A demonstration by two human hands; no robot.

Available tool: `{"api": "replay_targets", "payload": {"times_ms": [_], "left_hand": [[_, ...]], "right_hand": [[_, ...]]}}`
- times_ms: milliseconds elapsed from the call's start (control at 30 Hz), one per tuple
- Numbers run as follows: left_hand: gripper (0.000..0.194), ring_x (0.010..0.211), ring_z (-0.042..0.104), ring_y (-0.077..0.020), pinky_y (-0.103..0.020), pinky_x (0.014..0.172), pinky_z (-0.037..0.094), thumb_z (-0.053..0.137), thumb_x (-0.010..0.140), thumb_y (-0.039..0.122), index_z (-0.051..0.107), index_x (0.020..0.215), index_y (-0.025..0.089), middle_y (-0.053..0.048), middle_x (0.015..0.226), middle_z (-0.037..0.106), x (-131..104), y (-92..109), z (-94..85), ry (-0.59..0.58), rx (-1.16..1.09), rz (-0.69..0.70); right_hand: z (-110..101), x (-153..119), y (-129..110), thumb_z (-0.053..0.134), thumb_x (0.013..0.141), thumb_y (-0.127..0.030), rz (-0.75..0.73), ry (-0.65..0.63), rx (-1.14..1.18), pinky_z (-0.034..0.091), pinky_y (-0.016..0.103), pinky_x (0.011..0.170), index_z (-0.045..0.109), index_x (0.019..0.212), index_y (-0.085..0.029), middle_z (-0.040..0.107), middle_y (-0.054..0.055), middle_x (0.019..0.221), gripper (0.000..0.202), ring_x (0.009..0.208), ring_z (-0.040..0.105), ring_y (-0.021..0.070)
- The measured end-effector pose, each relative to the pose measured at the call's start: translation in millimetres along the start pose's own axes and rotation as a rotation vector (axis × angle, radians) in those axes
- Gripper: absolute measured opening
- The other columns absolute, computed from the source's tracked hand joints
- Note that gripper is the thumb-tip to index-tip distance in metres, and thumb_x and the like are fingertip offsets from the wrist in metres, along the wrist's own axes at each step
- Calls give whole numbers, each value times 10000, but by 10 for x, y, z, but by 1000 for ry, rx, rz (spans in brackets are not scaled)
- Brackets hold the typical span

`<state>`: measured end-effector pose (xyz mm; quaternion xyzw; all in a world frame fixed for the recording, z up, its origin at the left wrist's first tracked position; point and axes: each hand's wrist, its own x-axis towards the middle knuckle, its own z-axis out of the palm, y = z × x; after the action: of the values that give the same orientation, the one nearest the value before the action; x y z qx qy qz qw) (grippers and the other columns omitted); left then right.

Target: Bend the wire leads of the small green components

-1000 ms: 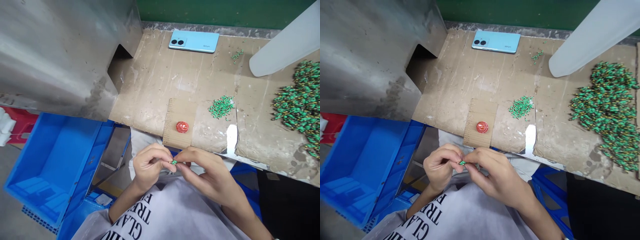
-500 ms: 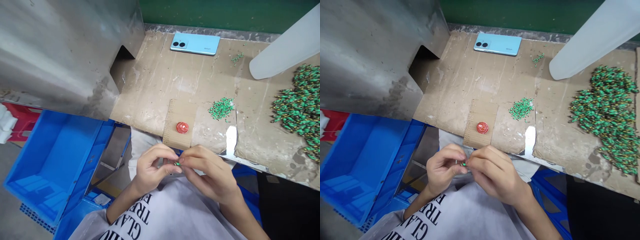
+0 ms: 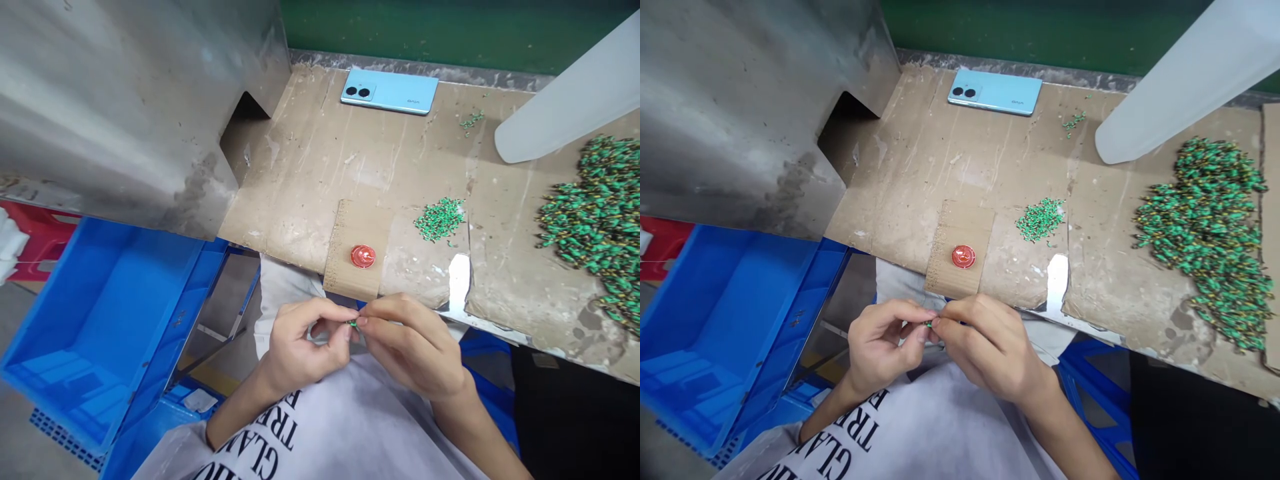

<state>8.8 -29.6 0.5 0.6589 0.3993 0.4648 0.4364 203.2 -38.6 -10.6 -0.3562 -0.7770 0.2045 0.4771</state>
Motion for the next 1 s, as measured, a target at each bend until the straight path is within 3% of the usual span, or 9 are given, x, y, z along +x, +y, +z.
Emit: {"api": "replay_targets", "payload": {"times_ms": [133, 500, 633, 733, 833, 1000], "left_hand": [[155, 549, 736, -152, -204, 481, 547, 698, 871, 35, 728, 942, 169, -31, 727, 808, 12, 25, 4, -30, -67, -98], [177, 493, 663, -108, -169, 454, 488, 663, 813, 5, 666, 853, 177, 9, 683, 739, 11, -51, 30, 7, -67, -83], [167, 602, 662, -122, -211, 556, 538, 758, 874, 86, 743, 1016, 173, -20, 784, 755, 16, -69, -9, -35, -45, -84], [350, 776, 681, -153, -241, 692, 593, 890, 877, 186, 737, 1191, 204, -42, 926, 746, 42, -120, -27, -2, -134, 4], [347, 865, 697, -154, -239, 780, 620, 887, 896, 145, 691, 1173, 220, -32, 959, 730, 61, -163, -24, 29, -264, 93], [292, 825, 727, -150, -238, 765, 632, 852, 918, 96, 630, 1068, 215, -14, 898, 733, 53, -148, -15, 7, -310, 73]], "right_hand": [[7, -12, 23, 646, 988, -43, 21, -10, 25, 645, 324, 679, 702, 1169, -199, 784, 101, 975, 245, 805, 746, 202], [61, -2, -16, 636, 1006, -32, 47, 19, 16, 645, 313, 657, 710, 1053, -178, 796, 108, 945, 170, 788, 771, 205], [33, 17, -57, 661, 981, -22, 161, 60, 111, 670, 306, 706, 725, 1145, -211, 805, 83, 971, 258, 813, 788, 196], [26, 34, -98, 696, 961, -29, 284, 97, 226, 668, 297, 694, 741, 1148, -226, 803, 60, 940, 275, 798, 782, 196], [33, 50, -127, 701, 961, -36, 317, 103, 292, 655, 268, 662, 757, 1125, -213, 807, 58, 925, 248, 781, 777, 187], [27, 68, -133, 695, 972, -43, 299, 71, 287, 663, 283, 673, 764, 1137, -214, 817, 66, 921, 247, 772, 780, 190]]}}
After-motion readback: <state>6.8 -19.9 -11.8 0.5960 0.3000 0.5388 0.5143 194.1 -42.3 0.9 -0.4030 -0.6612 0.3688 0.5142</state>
